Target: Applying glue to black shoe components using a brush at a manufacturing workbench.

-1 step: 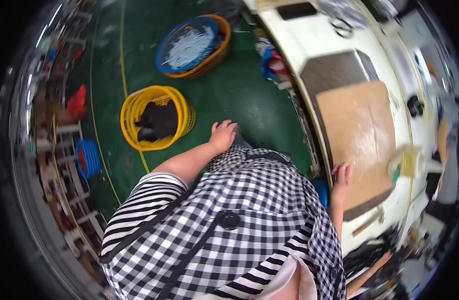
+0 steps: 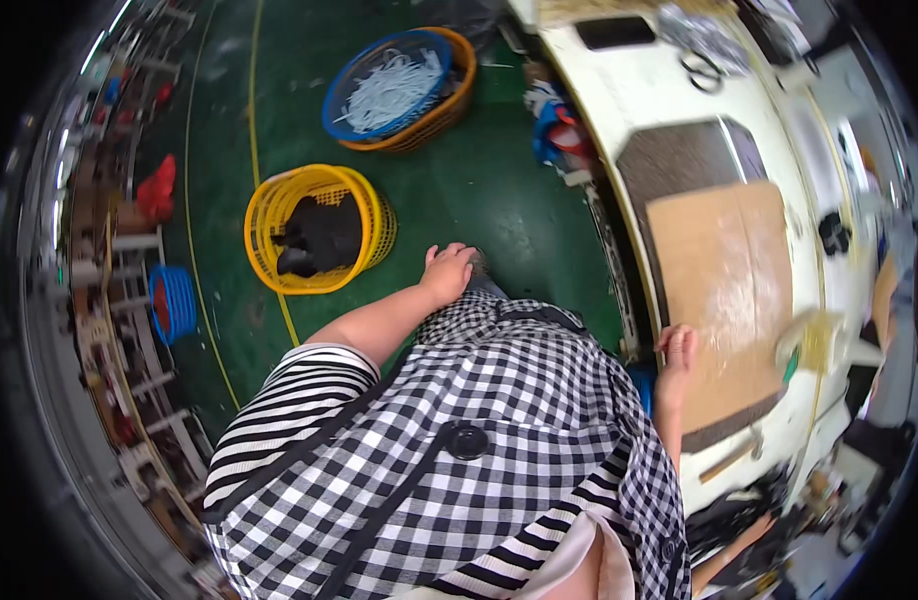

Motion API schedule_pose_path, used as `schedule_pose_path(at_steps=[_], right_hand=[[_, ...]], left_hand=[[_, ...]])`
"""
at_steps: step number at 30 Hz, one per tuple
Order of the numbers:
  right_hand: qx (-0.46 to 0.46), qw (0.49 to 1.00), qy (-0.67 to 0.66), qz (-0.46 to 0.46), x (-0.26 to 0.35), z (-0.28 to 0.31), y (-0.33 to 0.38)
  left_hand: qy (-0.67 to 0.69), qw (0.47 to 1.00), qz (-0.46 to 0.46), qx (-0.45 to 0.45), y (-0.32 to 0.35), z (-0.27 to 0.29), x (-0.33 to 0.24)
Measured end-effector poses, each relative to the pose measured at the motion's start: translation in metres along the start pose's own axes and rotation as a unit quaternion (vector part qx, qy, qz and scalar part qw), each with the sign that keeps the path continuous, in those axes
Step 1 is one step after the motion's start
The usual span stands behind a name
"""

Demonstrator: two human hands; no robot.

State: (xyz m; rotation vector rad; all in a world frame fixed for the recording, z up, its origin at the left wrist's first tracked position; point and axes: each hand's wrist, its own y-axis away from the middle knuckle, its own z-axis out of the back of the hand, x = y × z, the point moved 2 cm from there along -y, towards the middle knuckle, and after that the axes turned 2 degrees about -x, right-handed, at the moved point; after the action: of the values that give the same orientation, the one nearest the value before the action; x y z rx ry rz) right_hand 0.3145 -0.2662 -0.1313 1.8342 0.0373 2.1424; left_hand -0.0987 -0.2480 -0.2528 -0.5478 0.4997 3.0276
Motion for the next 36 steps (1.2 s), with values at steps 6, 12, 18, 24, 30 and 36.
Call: schedule_pose_path(at_steps=[6, 12, 18, 24, 30, 36], right_hand=[[0.189, 0.977, 0.103, 0.014, 0.036, -0.145, -0.036], [0.231, 0.959, 0.155, -0.05, 0.026, -0.244, -0.083], [0.208, 0.919, 0.305, 0.14, -0.009, -0.287, -0.156], [0.272, 0.811, 0.47, 0.216, -0.029, -0.277, -0.205], [0.393, 0.725, 0.556, -0.105, -0.083, -0.321, -0.254], [0.641, 0.356, 0.549, 0.401, -0.182, -0.505, -0.262]], left_hand=[[0.061, 0.986, 0.151, 0.018, 0.024, 0.008, 0.114], [0.119, 0.938, 0.325, -0.007, 0.082, -0.006, 0.225], [0.206, 0.866, 0.456, 0.015, 0.157, -0.046, 0.278], [0.289, 0.819, 0.489, -0.083, 0.189, -0.078, 0.248], [0.37, 0.783, 0.497, -0.064, 0.164, -0.07, 0.196], [0.455, 0.762, 0.461, -0.014, 0.101, -0.097, 0.104]])
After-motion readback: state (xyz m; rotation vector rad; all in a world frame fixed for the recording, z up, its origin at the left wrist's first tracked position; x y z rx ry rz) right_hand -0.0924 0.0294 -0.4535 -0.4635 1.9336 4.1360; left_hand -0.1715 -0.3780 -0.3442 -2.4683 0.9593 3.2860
